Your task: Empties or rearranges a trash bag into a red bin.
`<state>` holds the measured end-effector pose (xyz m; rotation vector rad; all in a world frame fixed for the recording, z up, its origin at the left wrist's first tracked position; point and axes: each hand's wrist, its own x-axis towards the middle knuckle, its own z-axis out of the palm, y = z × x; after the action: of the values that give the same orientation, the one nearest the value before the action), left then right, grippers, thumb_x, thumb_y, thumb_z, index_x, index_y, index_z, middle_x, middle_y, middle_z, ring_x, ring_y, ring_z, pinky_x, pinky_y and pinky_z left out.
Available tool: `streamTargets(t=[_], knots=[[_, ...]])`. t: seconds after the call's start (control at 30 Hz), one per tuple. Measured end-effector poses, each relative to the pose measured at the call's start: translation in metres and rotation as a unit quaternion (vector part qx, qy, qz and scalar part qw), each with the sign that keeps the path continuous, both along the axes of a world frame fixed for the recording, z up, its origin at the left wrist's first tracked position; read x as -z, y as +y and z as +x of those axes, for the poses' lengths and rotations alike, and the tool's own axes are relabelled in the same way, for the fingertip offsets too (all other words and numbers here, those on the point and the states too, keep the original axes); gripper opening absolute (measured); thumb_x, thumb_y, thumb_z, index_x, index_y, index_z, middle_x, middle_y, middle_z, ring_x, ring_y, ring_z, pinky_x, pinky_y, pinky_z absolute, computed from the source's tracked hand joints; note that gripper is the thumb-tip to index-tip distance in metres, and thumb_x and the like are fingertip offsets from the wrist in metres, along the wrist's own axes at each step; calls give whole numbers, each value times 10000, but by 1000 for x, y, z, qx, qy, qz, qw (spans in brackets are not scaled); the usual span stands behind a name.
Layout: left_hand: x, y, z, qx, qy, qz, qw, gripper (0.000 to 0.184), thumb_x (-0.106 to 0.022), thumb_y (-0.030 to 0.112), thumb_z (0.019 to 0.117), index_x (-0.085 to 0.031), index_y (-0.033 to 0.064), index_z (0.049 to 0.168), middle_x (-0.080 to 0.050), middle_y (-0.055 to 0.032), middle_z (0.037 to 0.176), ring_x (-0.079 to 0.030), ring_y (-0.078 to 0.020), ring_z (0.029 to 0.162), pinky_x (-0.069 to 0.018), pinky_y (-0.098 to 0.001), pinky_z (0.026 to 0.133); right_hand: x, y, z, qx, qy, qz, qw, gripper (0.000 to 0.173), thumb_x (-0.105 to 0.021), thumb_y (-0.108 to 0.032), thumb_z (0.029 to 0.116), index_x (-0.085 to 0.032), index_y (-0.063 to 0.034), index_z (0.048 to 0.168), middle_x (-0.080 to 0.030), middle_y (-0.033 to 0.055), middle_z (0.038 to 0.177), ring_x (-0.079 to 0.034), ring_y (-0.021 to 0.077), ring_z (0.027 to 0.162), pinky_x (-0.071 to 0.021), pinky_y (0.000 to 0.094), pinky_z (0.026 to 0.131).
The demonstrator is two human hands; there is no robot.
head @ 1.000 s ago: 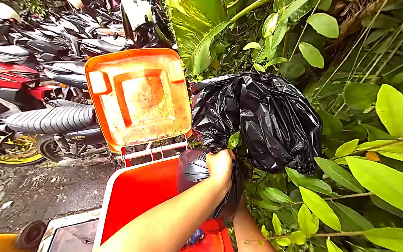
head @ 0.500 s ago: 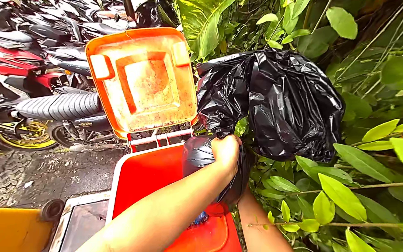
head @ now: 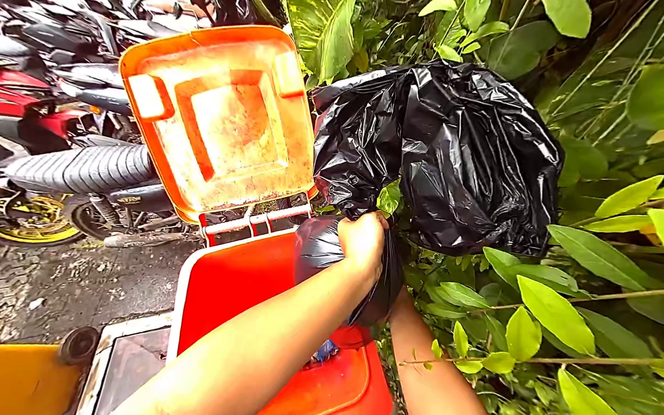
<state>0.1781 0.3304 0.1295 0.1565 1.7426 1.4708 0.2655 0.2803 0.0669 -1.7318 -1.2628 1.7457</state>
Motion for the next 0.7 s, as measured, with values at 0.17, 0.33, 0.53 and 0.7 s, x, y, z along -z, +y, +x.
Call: streamTargets(t=[0.17,0.33,0.53,0.7], knots=[[-2,0,1,-8,-11,-6,1000,253,-759,28,765,-594,40,956,-634,-144,864,-617,-272,793,-485,-474,616,27,2,10,74,145,-31,986,363,-236,-112,1139,-530,27,1301,-613,139,1148,-586,132,998,-512,263,888],[-1,-3,4,-11,-6,20,1000,225,-753,-6,767,-621,35,944,-647,-132,836,-627,-256,758,-495,-451,599,142,9,32,67,444,53,892,508,-98,-173,1127,-470,78,1367,-639,152,1181,-626,105,1074,-545,247,912],[-2,-6,1,-12,-24,14,1000,278,-748,31,787,-594,31,1020,-636,-146,894,-620,-273,805,-505,-474,632,144,21,20,236,309,-131,912,594,-170,-439,1134,-626,-59,1164,-666,104,965,-627,170,871,-554,391,760],[1,-8,-1,17,-17,-9,1000,307,-755,80,742,-624,30,1015,-657,-169,904,-638,-308,821,-512,-523,637,100,1,16,-98,301,-51,947,214,-436,-51,1012,-649,-49,1013,-671,-3,861,-647,58,806,-569,270,737]])
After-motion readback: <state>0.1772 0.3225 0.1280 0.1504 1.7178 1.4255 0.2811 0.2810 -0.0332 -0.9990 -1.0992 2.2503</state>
